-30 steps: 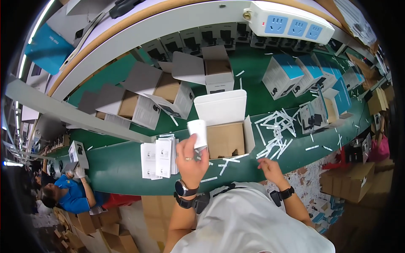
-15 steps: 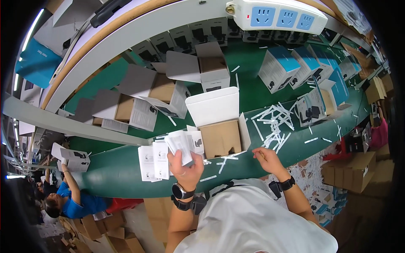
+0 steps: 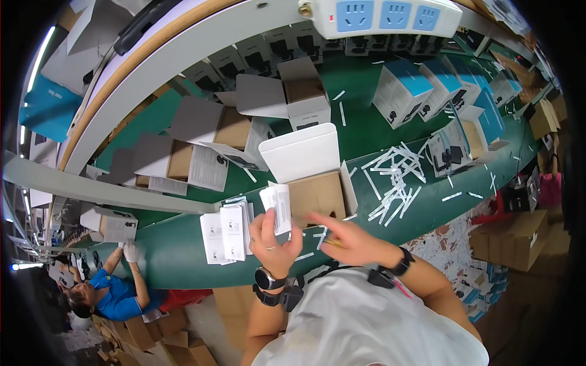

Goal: The person packs boxes by hand, placing a manual into a white box, sealing it with tape, and sliding on a blue sleeve. This process is repeated for several units before the finished products are placed onto a shelf.

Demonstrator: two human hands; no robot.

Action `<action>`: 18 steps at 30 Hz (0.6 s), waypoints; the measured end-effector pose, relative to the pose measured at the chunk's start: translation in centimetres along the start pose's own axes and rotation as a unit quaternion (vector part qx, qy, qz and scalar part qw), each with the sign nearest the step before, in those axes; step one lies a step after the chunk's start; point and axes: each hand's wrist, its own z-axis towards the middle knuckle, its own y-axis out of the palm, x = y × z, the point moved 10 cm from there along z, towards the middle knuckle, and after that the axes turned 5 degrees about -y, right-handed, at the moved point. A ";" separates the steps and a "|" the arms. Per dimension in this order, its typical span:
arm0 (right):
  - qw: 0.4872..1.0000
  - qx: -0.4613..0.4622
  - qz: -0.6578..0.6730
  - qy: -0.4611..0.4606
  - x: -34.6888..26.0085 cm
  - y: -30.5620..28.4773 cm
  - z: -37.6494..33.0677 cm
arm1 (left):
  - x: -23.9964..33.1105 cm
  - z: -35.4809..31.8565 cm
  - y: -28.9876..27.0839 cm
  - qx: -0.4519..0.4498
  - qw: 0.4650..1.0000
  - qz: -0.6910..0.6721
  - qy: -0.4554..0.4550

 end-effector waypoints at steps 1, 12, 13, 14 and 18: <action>1.000 -0.009 0.021 0.004 1.6 1.1 1.5 | -0.6 -0.5 -0.3 0.012 0.999 -0.017 -0.039; 0.983 0.073 -0.144 -0.090 -4.0 -2.7 0.1 | -1.1 -0.3 1.0 -0.045 0.996 0.043 -0.056; 0.985 0.086 -0.100 -0.113 -4.3 -4.3 -1.2 | -2.2 -1.5 0.9 -0.038 0.992 -0.019 -0.117; 0.966 0.175 -0.132 -0.134 -5.2 -7.0 -2.5 | -2.6 -2.4 1.0 -0.040 0.992 -0.021 -0.119; 0.958 0.262 -0.104 -0.052 -1.3 -11.6 -3.6 | -6.7 -6.3 5.1 -0.126 0.914 -0.167 -0.348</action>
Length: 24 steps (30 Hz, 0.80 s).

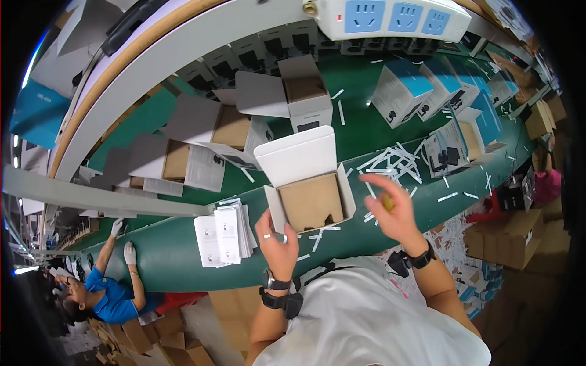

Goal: The person packs boxes by hand, placing a manual into a white box, sealing it with tape, and sliding on a blue sleeve. This process is repeated for several units before the finished products are placed onto a shelf.

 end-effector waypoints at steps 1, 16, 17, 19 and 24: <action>0.999 -0.025 -0.010 0.019 1.6 0.7 -0.1 | 2.3 -0.5 -0.2 0.042 0.989 0.081 0.113; 0.940 -0.019 -0.328 -0.092 2.3 2.2 4.0 | 6.6 -3.4 8.4 -0.162 0.887 0.286 0.326; 0.938 -0.018 -0.334 -0.093 2.3 2.1 4.0 | 6.7 -3.5 8.4 -0.163 0.888 0.281 0.324; 0.936 -0.018 -0.340 -0.094 2.4 2.0 4.0 | 7.0 -3.5 8.3 -0.160 0.887 0.284 0.327; 0.943 -0.037 -0.307 -0.127 1.4 4.4 4.0 | 7.1 -3.4 8.4 -0.149 0.883 0.293 0.336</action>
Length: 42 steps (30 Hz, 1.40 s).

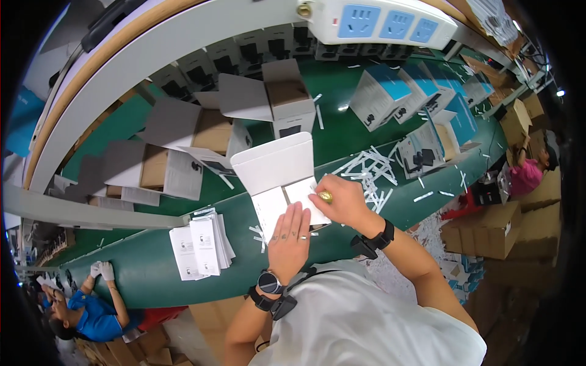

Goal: The person packs boxes by hand, placing a manual into a white box, sealing it with tape, and sliding on a blue sleeve. This process is repeated for several units before the finished products are placed onto a shelf.

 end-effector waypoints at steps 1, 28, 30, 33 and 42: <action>0.999 0.023 0.048 -0.004 -0.7 -0.3 0.3 | 0.1 0.2 0.2 -0.003 1.000 -0.002 0.004; 0.814 -0.334 0.442 0.173 2.5 6.2 4.7 | -2.3 0.1 -4.0 -0.060 0.979 -0.194 0.034; 0.933 -0.295 0.193 -0.070 -3.7 3.9 3.8 | -3.1 -1.0 -2.6 -0.133 0.959 -0.249 -0.020; 0.953 -0.257 0.088 -0.133 -9.8 2.5 3.1 | -8.3 -3.2 -2.0 0.035 0.815 -0.546 -0.188; 0.949 -0.209 0.084 -0.220 -12.4 2.6 2.8 | -9.1 -3.9 -2.3 0.024 0.818 -0.554 -0.152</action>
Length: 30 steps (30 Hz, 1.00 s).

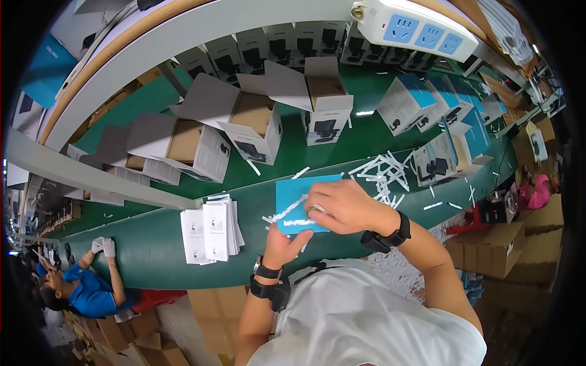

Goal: The person packs boxes by hand, placing a manual into a white box, sealing it with tape, and sliding on a blue sleeve. This process is repeated for several units before the finished products are placed onto a shelf.

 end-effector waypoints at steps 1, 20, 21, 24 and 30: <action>1.000 0.018 0.000 -0.013 0.1 0.0 -0.1 | 0.1 0.0 0.0 -0.007 1.000 0.009 -0.004; 0.848 0.117 0.511 0.085 4.3 1.2 -2.4 | -2.7 -1.2 -2.0 -0.019 0.993 -0.042 -0.104; 0.775 0.173 0.599 0.097 6.4 0.2 -4.4 | -0.6 -0.7 -2.6 0.021 1.000 0.021 0.000; 0.877 0.126 0.283 0.367 16.2 -0.2 -13.1 | 0.6 -0.8 -2.6 0.070 0.996 -0.005 0.060; 0.944 0.162 -0.027 0.284 7.2 -4.0 -8.6 | -2.8 -1.8 -3.3 0.031 0.995 -0.076 -0.054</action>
